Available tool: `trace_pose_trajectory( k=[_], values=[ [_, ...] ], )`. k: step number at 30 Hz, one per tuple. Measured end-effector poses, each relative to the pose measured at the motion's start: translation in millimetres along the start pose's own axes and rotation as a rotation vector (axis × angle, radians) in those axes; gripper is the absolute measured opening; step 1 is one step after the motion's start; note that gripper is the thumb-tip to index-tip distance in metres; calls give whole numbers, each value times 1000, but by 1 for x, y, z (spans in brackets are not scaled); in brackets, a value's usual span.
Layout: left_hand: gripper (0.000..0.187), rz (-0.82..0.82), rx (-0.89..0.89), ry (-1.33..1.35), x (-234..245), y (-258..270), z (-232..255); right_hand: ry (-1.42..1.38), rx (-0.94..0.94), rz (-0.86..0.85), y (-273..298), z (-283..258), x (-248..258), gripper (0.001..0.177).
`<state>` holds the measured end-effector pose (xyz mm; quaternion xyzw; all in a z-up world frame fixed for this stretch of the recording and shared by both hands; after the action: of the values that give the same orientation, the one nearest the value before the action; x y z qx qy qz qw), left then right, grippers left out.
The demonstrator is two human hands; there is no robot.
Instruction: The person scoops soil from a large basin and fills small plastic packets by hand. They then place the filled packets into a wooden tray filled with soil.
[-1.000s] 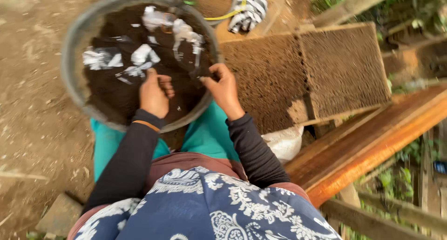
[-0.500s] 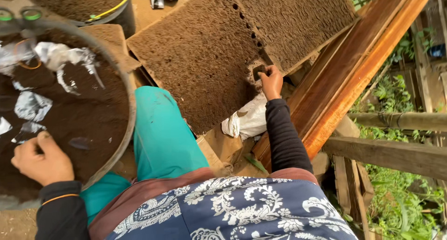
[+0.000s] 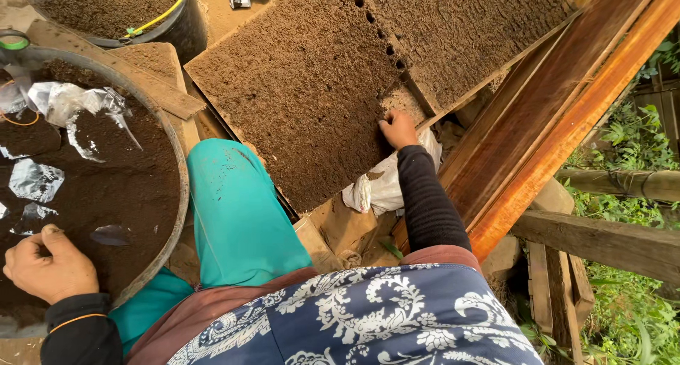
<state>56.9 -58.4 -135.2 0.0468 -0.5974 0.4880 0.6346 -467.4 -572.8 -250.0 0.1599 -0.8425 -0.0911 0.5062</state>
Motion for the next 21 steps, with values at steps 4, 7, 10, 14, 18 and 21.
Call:
trace_pose_trajectory(
  k=[4,7,10,14,18,21],
  values=[
    [17,43,15,3,7,-4,10,4,-8,-10,21,-27,-4,33],
    [23,53,66,172,18,-14,22,31,30,-39,22,-33,-12,39],
    [19,85,90,198,29,-24,28,110,15,-55,34,-80,2,29],
    [15,144,177,304,43,-32,27,-55,323,102,65,-202,9,27],
    [16,170,254,405,63,-40,28,-179,791,-2,159,-360,-10,16],
    [11,287,272,545,67,-33,14,-99,904,-164,221,-433,-56,12]
  ],
)
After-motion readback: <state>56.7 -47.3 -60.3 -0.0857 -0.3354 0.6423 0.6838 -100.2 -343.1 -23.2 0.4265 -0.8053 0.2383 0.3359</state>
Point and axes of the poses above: each hand's wrist, its own y-axis away from the middle knuckle, its own x-axis out of the back of the hand, z = x × y, the point moved 8 cm from there along -y, towards the middle knuckle, and after that the axes turned 4 degrees about z, right-handed, at the moved point
